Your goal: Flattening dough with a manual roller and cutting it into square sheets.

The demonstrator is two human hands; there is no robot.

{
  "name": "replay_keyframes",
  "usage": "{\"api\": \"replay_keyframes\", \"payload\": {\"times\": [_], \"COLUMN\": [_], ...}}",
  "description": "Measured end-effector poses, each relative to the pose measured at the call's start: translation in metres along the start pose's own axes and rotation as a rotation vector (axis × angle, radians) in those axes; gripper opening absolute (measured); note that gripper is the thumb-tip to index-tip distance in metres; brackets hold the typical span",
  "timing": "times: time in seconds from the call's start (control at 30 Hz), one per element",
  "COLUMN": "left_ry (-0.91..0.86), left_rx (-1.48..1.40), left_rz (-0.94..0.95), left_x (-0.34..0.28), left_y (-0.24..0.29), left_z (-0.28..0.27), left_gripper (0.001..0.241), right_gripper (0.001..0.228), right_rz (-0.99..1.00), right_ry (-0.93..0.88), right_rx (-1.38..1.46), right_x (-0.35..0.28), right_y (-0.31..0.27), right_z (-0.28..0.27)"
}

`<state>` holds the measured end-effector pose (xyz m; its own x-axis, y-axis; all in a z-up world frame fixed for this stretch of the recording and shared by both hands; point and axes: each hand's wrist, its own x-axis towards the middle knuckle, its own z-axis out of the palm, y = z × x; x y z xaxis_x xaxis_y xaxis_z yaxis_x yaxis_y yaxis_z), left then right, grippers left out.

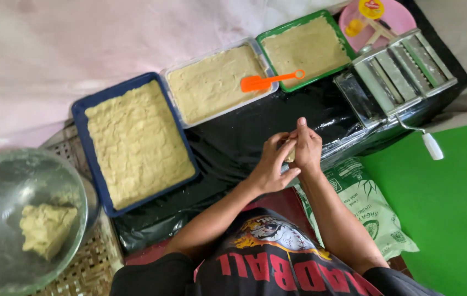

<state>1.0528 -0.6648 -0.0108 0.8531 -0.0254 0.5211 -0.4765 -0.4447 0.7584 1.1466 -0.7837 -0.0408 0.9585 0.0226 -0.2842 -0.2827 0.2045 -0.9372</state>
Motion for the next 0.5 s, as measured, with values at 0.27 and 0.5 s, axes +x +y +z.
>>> {"api": "replay_keyframes", "payload": {"times": [0.27,0.5], "left_ry": [0.196,0.529], "left_rx": [-0.195,-0.303], "left_rz": [-0.372,-0.657], "left_x": [-0.009,0.003], "left_y": [-0.042,-0.066], "left_z": [0.038,0.027], "left_gripper": [0.049,0.055], "right_gripper": [0.062,0.044], "right_rz": [-0.084,-0.524], "right_ry": [0.120,-0.077], "right_rx": [-0.159,-0.553], "right_x": [0.023,-0.009], "right_y": [0.021,0.042], "right_z": [0.004,0.030]}}
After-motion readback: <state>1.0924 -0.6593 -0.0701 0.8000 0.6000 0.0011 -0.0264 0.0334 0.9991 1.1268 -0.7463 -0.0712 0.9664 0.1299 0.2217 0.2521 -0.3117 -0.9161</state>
